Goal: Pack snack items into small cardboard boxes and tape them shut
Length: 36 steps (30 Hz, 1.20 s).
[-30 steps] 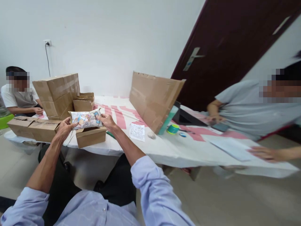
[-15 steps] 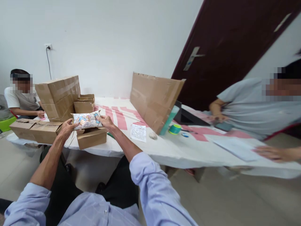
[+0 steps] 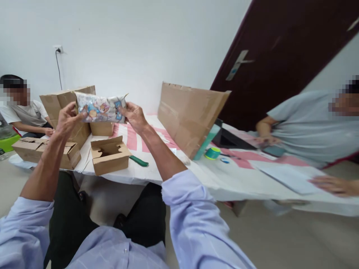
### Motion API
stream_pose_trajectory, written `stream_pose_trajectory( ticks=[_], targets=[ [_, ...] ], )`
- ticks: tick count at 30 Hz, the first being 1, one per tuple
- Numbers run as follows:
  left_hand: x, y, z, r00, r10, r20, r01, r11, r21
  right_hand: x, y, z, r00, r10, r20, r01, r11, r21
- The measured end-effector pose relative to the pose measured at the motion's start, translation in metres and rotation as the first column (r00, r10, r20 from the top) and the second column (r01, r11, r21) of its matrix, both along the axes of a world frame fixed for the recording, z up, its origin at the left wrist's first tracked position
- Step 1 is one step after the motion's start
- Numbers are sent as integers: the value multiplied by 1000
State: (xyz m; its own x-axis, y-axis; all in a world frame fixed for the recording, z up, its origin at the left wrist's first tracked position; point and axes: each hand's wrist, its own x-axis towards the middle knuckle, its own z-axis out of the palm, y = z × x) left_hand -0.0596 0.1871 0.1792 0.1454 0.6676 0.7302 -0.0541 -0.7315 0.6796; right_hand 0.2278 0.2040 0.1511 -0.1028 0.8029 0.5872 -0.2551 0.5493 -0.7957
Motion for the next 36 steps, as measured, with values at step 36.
stream_pose_trajectory(
  ticks=[36],
  targets=[
    [13, 147, -137, 994, -13, -109, -32, 916, -400, 26, 157, -144, 976, 183, 116, -101, 859, -502]
  ],
)
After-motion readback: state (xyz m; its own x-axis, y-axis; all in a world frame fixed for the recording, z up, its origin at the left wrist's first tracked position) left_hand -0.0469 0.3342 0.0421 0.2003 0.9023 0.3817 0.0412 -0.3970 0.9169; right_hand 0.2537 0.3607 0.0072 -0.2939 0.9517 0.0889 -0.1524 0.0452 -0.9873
